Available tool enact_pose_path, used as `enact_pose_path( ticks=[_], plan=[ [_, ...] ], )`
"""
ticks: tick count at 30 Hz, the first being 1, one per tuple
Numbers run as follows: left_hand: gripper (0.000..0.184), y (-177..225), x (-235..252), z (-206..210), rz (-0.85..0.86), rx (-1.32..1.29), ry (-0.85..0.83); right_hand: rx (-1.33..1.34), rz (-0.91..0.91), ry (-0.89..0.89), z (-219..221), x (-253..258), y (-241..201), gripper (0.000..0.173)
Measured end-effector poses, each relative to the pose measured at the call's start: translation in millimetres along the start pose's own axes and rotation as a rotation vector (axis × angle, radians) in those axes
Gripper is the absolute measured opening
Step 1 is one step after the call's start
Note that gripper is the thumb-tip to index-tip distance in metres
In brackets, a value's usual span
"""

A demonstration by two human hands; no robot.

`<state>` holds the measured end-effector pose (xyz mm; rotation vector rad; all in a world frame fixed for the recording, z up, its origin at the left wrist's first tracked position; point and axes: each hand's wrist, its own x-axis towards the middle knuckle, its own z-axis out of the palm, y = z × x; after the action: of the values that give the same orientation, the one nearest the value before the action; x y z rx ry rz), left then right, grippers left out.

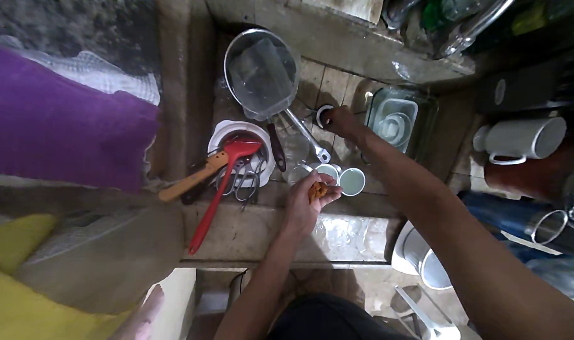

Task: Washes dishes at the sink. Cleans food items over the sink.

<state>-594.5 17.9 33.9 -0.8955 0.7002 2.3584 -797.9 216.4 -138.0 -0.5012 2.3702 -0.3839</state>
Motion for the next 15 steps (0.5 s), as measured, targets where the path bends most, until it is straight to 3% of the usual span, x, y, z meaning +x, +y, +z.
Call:
enact_pose_path(
  ticks=[5, 8, 11, 15],
  plan=[
    [0.044, 2.8, -5.6, -0.7, 0.006, 0.011, -0.007, 0.123, -0.006, 0.098, -9.4, -9.5, -0.2, 0.016],
    [0.046, 3.2, -10.0, -1.8, 0.0, 0.045, -0.022, 0.382, 0.092, 0.135, -26.3, -32.7, -10.0, 0.016],
    [0.044, 5.1, -14.2, 3.8, -0.005, 0.009, 0.021, 0.77, 0.072, 0.226, -56.7, -83.3, -39.6, 0.017],
    [0.038, 7.0, -9.1, 8.5, -0.01, -0.055, 0.044, 1.026, -0.022, 0.362, -89.4, -166.6, -102.7, 0.017]
  ],
)
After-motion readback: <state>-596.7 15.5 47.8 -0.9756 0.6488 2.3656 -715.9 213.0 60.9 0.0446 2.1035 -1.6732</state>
